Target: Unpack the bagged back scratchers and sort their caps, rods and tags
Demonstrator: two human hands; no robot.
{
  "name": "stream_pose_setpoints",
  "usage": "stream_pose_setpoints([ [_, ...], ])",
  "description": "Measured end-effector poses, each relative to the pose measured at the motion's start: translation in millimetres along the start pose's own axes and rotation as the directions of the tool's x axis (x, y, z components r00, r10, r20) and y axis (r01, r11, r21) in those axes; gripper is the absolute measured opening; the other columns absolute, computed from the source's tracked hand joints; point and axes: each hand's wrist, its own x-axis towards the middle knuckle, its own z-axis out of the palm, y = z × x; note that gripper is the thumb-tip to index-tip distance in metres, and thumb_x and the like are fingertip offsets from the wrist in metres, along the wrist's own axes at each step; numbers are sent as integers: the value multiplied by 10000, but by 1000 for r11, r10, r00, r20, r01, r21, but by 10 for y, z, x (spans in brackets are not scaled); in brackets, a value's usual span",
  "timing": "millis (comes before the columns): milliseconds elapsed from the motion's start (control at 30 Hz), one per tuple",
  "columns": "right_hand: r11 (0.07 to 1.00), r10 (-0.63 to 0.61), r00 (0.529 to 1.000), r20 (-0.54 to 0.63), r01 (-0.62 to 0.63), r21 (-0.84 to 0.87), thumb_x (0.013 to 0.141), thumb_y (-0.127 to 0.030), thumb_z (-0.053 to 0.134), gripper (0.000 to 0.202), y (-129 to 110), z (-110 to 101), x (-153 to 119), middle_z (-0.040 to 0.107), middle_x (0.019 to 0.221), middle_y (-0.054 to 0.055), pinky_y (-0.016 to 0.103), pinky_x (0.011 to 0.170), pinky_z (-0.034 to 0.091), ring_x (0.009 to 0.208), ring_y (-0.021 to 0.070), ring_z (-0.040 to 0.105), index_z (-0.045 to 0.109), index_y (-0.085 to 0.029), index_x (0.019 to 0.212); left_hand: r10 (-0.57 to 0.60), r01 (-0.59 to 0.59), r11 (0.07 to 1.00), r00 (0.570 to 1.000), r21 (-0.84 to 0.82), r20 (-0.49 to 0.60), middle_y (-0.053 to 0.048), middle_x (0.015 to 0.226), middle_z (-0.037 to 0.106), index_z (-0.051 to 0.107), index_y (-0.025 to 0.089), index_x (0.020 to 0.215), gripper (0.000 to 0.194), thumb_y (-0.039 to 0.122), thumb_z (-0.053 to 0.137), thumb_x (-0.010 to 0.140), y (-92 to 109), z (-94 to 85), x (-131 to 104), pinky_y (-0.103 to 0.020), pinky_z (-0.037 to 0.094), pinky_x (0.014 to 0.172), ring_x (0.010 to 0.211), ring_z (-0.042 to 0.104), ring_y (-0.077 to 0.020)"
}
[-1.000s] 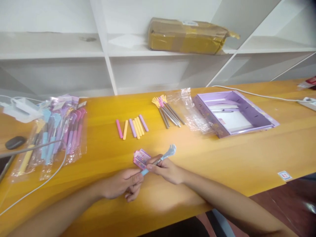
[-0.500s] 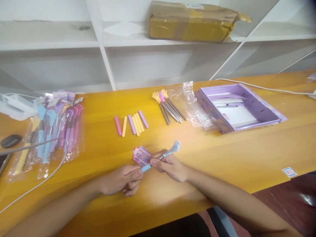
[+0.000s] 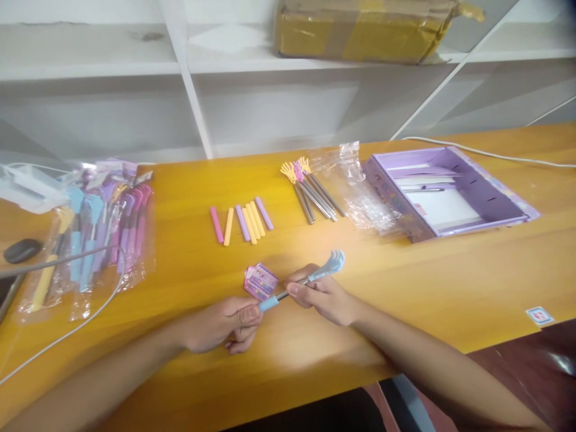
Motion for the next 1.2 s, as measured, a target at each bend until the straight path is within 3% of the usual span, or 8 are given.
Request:
stream_pose_setpoints([
  [400,974,-200,975,-100,186,-132,1035,-513,633,602,-145,-467,-86,316,538,-47,291,501,179,490,88,267,376,-209,583,-82,108,980,985,-170,154,95,589,275,352,236,767,558,671,558,1050,17,-62,-59,-275,225,490,473,354,-100],
  [567,866,-494,805,-329,489,-102,969,-492,686,672,-604,-833,-225,160,475,-61,312,447,187,402,95,207,234,-210,558,-145,182,978,946,-104,291,89,567,260,354,245,729,595,713,585,1014,9,-44,-94,-286,265,483,455,415,-129],
  [700,855,-518,761,-391,448,-260,879,-446,795,622,-1054,-1112,-304,291,567,-42,293,413,175,421,86,295,325,-202,552,88,-102,990,985,-93,-146,75,607,343,458,213,776,568,717,576,1012,-17,-138,-29,-261,242,487,474,404,-101],
  [767,840,-529,772,-354,416,-349,873,-438,824,564,-1185,-1176,-266,465,676,6,286,414,248,452,90,427,437,-184,552,254,-269,962,841,38,-478,68,660,393,543,199,896,479,654,554,1043,48,-253,-17,-252,219,494,484,333,-83],
  [833,791,-585,752,-305,445,-420,868,-422,852,515,-1251,-1218,-174,564,753,37,284,440,331,488,98,500,518,-170,567,399,-292,916,606,274,-688,47,765,462,577,215,1098,345,555,530,1072,160,-396,-51,-251,261,516,527,342,-93],
  [967,777,-534,778,-332,296,-556,893,-476,829,495,-1258,-1375,120,599,724,20,272,544,415,586,124,542,510,-193,641,620,78,754,246,653,-745,-67,1157,561,460,238,1433,432,347,560,1027,341,-673,-201,-361,517,824,872,587,-188],
  [1067,656,-404,815,-415,-57,-752,914,-417,772,385,-1163,-1582,404,603,703,6,281,636,435,670,160,574,498,-217,734,691,334,612,215,716,-691,-145,1349,475,436,187,1492,537,282,574,982,322,-796,-265,-513,454,1141,1225,582,-289],
  [1200,266,-342,796,-499,-428,-864,933,-257,625,82,-883,-1833,768,693,812,77,325,721,442,742,218,593,571,-209,894,673,406,480,398,778,-623,-140,1347,478,500,197,1469,446,303,508,1036,202,-828,-244,-527,474,1159,1217,623,-296],
])
